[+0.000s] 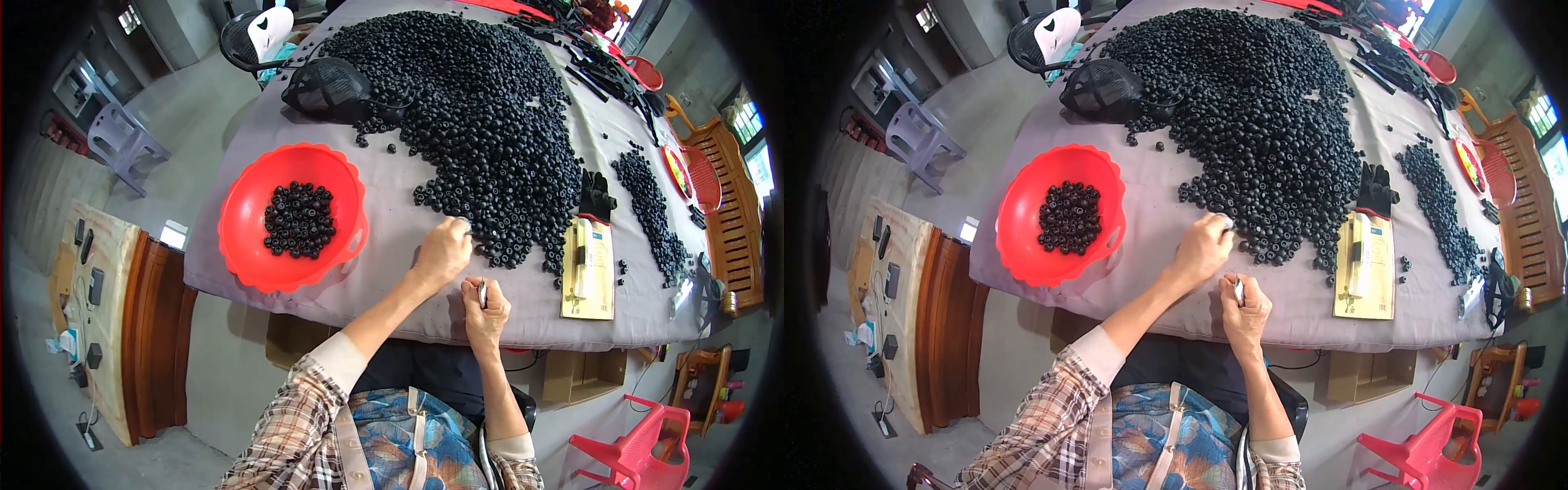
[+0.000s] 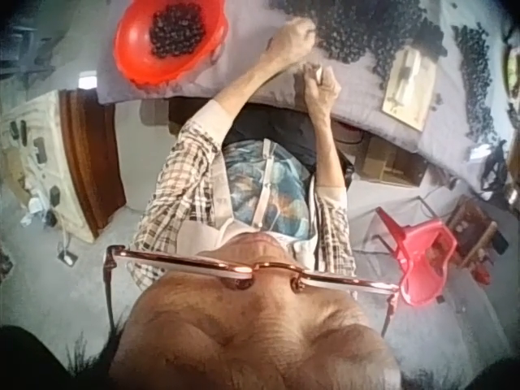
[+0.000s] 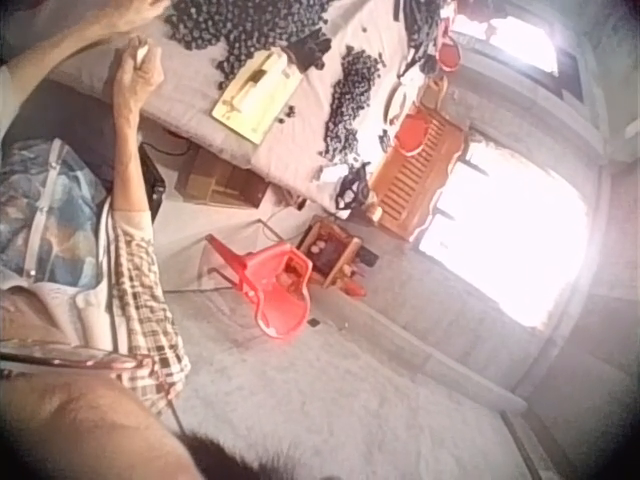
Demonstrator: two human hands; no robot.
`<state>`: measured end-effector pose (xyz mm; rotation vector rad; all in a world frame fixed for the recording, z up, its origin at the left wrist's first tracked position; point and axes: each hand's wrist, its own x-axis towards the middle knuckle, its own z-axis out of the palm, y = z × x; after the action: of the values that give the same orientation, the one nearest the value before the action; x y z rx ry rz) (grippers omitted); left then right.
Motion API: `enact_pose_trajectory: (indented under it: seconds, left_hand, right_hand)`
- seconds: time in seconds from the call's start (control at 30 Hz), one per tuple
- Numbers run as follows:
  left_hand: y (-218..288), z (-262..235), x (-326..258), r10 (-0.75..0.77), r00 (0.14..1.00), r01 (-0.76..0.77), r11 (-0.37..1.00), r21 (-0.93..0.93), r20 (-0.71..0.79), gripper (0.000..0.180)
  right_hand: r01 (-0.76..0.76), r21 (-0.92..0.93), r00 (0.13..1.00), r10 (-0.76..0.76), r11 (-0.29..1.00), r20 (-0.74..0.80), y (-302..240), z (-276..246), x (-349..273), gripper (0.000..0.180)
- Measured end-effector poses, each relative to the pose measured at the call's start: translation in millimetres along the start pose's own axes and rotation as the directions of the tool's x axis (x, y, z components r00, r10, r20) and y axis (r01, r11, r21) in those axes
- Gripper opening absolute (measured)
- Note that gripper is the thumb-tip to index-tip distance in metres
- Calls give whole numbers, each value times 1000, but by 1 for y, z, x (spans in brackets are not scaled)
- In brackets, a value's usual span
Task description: The person sorts small black spheres by hand on a table, then marks them with a marker pen.
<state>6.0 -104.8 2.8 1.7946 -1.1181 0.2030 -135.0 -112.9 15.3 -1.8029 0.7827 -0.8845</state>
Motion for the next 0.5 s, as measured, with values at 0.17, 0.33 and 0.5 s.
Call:
enact_pose_trajectory:
  seconds: [0.17, 0.33, 0.5]
  left_hand:
    - [2, -56, -16, -464, 663, 743, 311, -593, 587, 11]
    - [-11, -67, -39, -349, 659, 736, 113, -668, 666, 12]
    - [-13, -67, -36, -219, 688, 701, -42, -712, 691, 14]
  right_hand:
    - [-38, -14, 999, 39, 999, 26, -4, 2, 4, 10]
    - [146, 15, 980, -147, 989, 132, -17, 21, 12, 23]
    - [251, -9, 962, -248, 968, 113, -17, 26, 19, 26]
